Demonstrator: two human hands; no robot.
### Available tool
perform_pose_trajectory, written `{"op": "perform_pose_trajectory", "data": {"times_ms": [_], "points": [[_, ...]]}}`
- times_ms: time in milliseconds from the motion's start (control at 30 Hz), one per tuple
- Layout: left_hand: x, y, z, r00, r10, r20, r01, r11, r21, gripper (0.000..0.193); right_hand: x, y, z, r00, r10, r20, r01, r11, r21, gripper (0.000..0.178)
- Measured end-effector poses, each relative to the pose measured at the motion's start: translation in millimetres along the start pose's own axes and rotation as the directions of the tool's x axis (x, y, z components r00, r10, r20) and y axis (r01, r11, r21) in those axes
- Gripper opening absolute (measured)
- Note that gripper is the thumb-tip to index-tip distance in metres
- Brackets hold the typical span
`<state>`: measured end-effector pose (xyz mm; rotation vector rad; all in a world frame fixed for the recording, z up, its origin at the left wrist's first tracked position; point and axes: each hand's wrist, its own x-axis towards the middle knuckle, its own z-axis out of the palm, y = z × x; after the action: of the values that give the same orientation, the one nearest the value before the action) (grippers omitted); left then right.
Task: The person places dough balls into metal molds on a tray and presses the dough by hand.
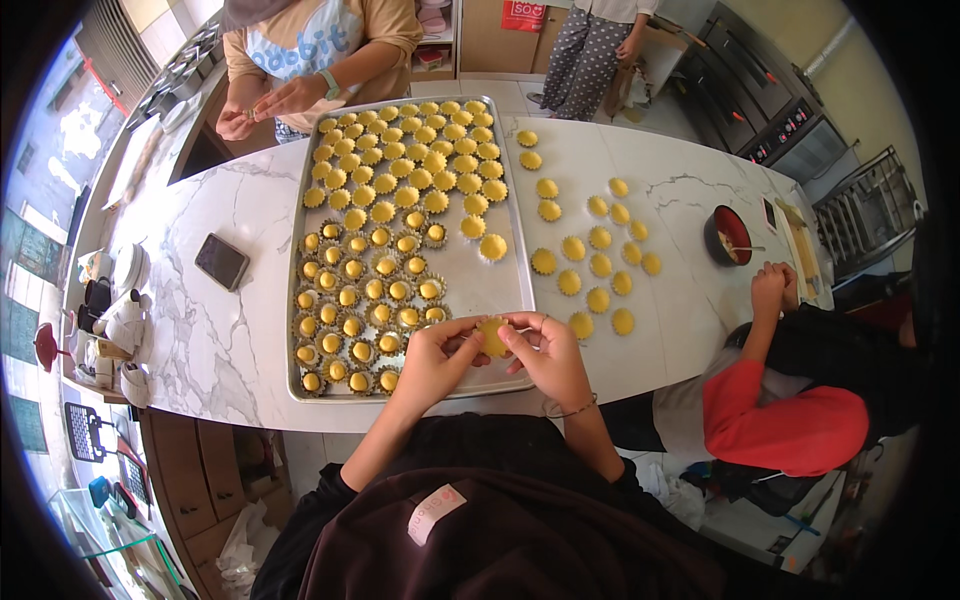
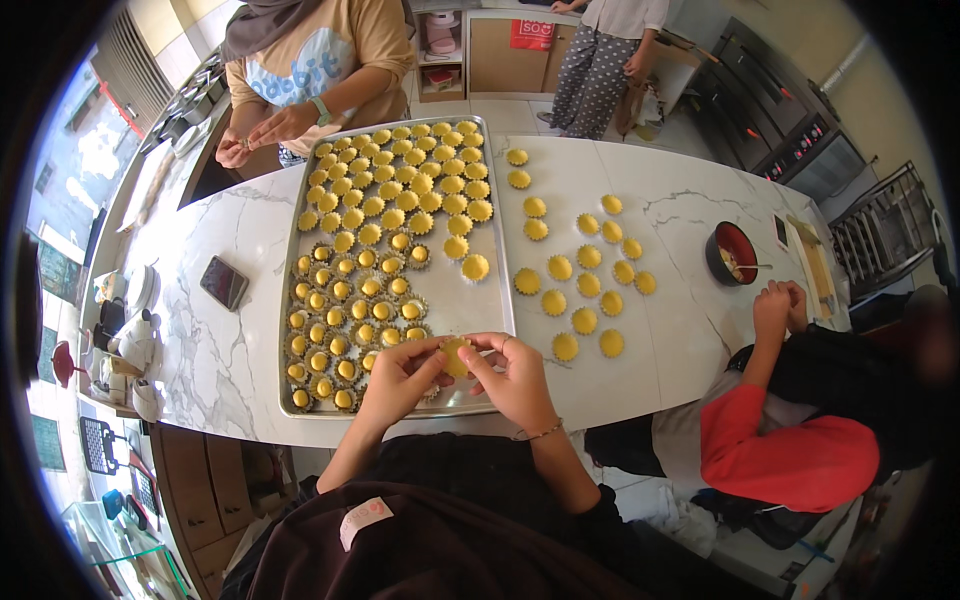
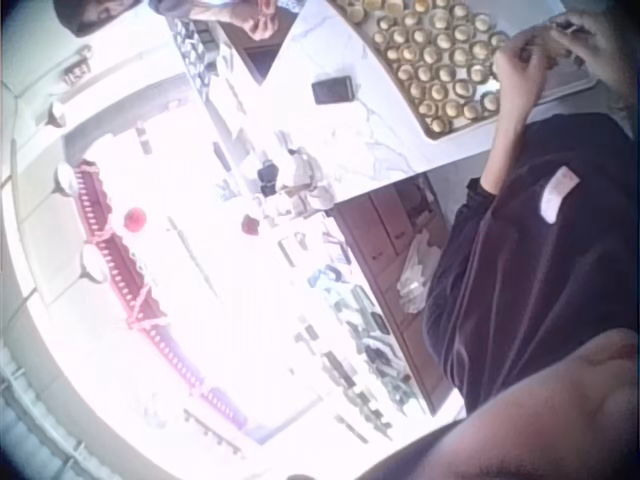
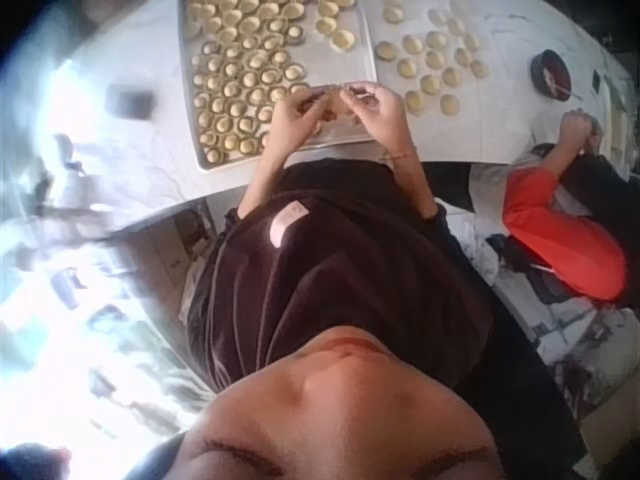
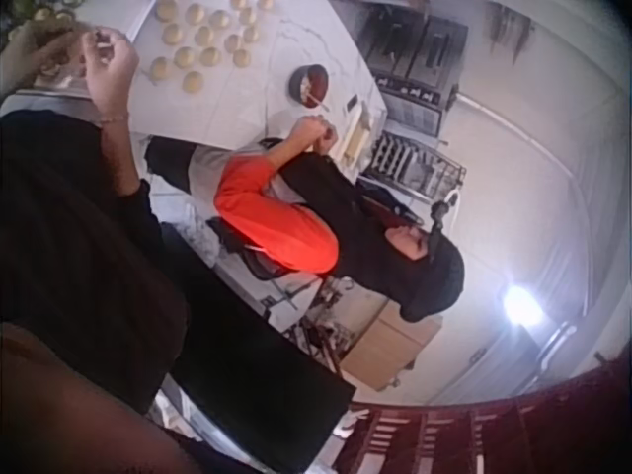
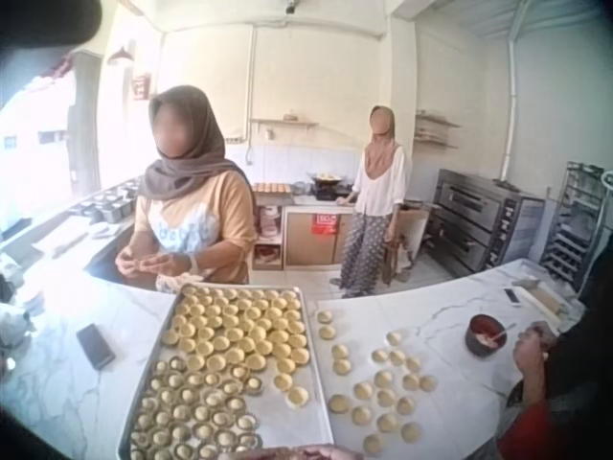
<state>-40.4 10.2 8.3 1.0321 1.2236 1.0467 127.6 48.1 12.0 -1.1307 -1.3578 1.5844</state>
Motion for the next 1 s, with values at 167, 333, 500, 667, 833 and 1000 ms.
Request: {"op": "perform_pose_trajectory", "data": {"times_ms": [167, 333, 500, 667, 833, 1000], "points": [[1, 1, 4, 0.994, 0.016, -0.109, -0.015, 1.0, 0.017, 0.027, -1, 6, -1, 0.997, 0.073, 0.035, -0.078, 0.984, 0.159, 0.027], [-1, 0, 0, 0.967, 0.247, -0.06, -0.208, 0.905, 0.372, 0.023, -3, 6, 1, 0.996, -0.086, 0.0, 0.086, 0.991, -0.104, 0.023], [-5, 11, 5, 0.95, 0.308, -0.057, -0.254, 0.865, 0.433, 0.022, 0, 10, 1, 0.985, -0.169, -0.019, 0.161, 0.963, -0.217, 0.017], [-5, 0, 8, 0.932, 0.338, -0.127, -0.246, 0.852, 0.463, 0.022, -1, 9, 3, 0.993, -0.115, -0.026, 0.108, 0.973, -0.202, 0.016], [-4, 2, 11, 0.891, 0.441, -0.108, -0.315, 0.772, 0.553, 0.02, -2, 6, 6, 0.991, -0.135, -0.016, 0.127, 0.962, -0.242, 0.015], [-6, 2, 12, 0.882, 0.457, -0.119, -0.319, 0.763, 0.562, 0.02, -2, 7, 9, 0.987, -0.154, -0.046, 0.132, 0.94, -0.316, 0.017]]}}
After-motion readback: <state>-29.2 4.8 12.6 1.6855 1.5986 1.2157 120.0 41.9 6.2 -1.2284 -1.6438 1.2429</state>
